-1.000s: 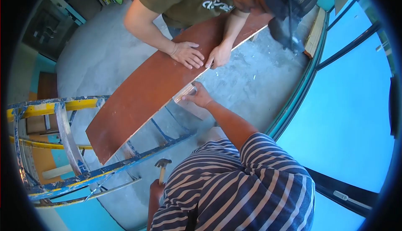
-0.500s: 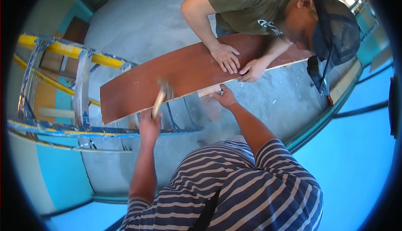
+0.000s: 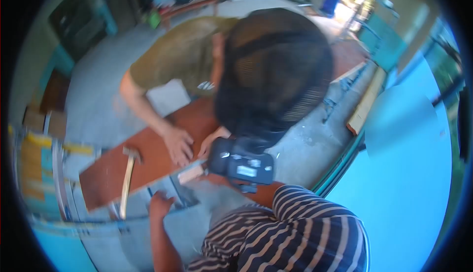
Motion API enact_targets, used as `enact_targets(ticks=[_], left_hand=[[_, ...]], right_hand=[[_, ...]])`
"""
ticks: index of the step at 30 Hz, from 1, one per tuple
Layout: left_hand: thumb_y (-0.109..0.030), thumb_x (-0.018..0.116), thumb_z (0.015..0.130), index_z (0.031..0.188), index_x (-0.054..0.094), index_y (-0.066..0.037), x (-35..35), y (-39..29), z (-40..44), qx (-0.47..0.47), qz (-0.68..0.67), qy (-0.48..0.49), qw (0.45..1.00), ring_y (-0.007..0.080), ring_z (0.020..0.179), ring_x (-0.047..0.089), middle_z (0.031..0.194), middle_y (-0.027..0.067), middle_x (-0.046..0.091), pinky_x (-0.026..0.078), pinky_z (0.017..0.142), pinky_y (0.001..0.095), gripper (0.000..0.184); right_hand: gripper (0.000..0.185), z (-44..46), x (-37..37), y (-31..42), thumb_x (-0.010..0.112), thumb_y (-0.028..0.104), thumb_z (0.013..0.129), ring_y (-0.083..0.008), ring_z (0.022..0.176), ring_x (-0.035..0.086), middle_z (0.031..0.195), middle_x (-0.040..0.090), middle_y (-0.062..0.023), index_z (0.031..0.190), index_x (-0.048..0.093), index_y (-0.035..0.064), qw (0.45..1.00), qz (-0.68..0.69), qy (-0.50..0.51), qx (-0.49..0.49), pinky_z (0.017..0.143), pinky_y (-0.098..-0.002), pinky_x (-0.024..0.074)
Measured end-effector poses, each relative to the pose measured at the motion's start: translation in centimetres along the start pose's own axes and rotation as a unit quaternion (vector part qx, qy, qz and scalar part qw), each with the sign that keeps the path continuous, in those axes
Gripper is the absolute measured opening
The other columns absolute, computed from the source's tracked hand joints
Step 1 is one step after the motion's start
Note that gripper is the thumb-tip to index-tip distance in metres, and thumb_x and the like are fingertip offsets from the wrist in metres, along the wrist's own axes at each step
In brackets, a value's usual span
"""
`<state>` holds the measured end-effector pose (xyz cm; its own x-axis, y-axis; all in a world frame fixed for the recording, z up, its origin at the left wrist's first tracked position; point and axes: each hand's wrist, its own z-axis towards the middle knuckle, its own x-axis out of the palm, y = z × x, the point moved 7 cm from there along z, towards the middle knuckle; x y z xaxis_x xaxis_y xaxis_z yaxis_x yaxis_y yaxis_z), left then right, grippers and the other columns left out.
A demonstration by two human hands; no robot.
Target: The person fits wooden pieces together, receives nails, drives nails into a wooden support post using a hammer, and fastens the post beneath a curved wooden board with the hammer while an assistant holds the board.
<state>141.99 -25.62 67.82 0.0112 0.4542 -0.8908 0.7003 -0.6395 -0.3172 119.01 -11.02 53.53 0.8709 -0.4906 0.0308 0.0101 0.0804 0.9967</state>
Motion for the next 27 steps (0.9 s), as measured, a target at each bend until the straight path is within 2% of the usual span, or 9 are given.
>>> enact_targets(ticks=[1,2,4,5,7,11,20,24,27], left_hand=[[-0.032,0.086,0.072,0.128,0.062,-0.002,4.9,0.1,0.7,0.056,-0.009,-0.068,0.996,0.0373,0.116,0.062,0.123,0.022,0.066,0.049,0.1,0.0457,0.068],[-0.028,0.087,0.071,0.132,0.058,-0.001,2.6,-6.4,-0.1,0.045,-0.216,0.008,0.975,0.0401,0.117,0.061,0.123,0.0236,0.065,0.048,0.102,0.0452,0.073],[-0.027,0.087,0.071,0.138,0.052,-0.001,7.7,-6.5,2.5,0.07,-0.326,-0.032,0.942,0.0391,0.126,0.055,0.136,0.0241,0.057,0.044,0.108,0.044,0.081],[-0.026,0.087,0.072,0.138,0.051,-0.001,9.7,-6.4,3.0,-0.009,-0.236,-0.045,0.971,0.0367,0.128,0.054,0.138,0.0229,0.056,0.044,0.108,0.0433,0.08],[-0.026,0.087,0.074,0.138,0.052,-0.003,11.2,-6.9,4.8,-0.022,-0.364,-0.072,0.928,0.0342,0.122,0.059,0.132,0.0206,0.062,0.048,0.103,0.0415,0.077],[-0.025,0.083,0.08,0.138,0.055,-0.005,11.6,-9.1,5.4,0.001,-0.487,-0.114,0.866,0.0319,0.117,0.063,0.131,0.0183,0.063,0.05,0.099,0.0399,0.067],[-0.034,0.079,0.084,0.142,0.053,-0.011,12.1,-9.5,6.1,-0.037,-0.446,-0.154,0.881,0.0343,0.11,0.066,0.132,0.0182,0.063,0.052,0.096,0.0394,0.068],[-0.039,0.072,0.087,0.138,0.057,-0.014,7.9,-6.8,2.2,-0.175,-0.221,-0.113,0.953,0.0365,0.114,0.064,0.13,0.0196,0.064,0.05,0.099,0.0444,0.059],[-0.031,0.068,0.089,0.127,0.061,-0.007,0.9,7.0,-6.5,-0.436,-0.219,-0.325,0.81,0.0385,0.108,0.066,0.117,0.0222,0.068,0.053,0.093,0.0484,0.045]], right_hand=[[0.056,0.0,-1.2,-3.9,0.085,0.03,0.079,-0.0238,0.119,0.059,0.124,0.068,-0.012,0.124,0.064,0.0063,0.99,-0.129,0.005,0.056,0.106,-0.0406,0.0438],[0.052,-0.4,-2.4,-5.8,0.083,0.031,0.081,-0.0234,0.114,0.062,0.122,0.069,-0.012,0.123,0.065,0.0055,0.99,-0.119,0.027,0.066,0.102,-0.0399,0.0474],[0.052,0.5,-3.4,-0.7,0.081,0.032,0.082,-0.0219,0.108,0.066,0.119,0.071,-0.0104,0.123,0.066,0.0043,0.993,-0.104,0.051,0.025,0.097,-0.0393,0.0512],[0.051,0.3,-2.6,8.0,0.081,0.032,0.082,-0.0225,0.111,0.066,0.119,0.071,-0.0113,0.122,0.066,0.0039,0.984,-0.139,0.1,0.038,0.096,-0.0393,0.0508],[0.048,-0.5,-3.3,9.9,0.081,0.025,0.082,-0.0214,0.11,0.065,0.119,0.07,-0.0127,0.121,0.065,0.002,0.957,-0.279,0.032,0.077,0.097,-0.0344,0.0495],[0.049,-0.2,-5.2,8.0,0.079,0.023,0.086,-0.0215,0.112,0.065,0.12,0.068,-0.0154,0.125,0.061,-0.0011,0.979,-0.173,0.074,0.074,0.098,-0.0334,0.0483],[0.039,1.5,-7.6,5.8,0.068,0.027,0.095,-0.0259,0.109,0.066,0.115,0.068,-0.0178,0.119,0.063,-0.0027,0.965,-0.206,0.143,0.073,0.097,-0.0365,0.0493],[0.038,1.5,-7.3,5.0,0.065,0.02,0.096,-0.0247,0.111,0.064,0.117,0.065,-0.0185,0.123,0.058,-0.006,0.973,-0.162,0.165,0.013,0.098,-0.0352,0.0481],[0.042,1.8,-6.1,4.7,0.063,0.014,0.096,-0.025,0.111,0.063,0.122,0.062,-0.0205,0.129,0.049,-0.0088,0.98,-0.106,0.163,-0.033,0.099,-0.0352,0.0474]])
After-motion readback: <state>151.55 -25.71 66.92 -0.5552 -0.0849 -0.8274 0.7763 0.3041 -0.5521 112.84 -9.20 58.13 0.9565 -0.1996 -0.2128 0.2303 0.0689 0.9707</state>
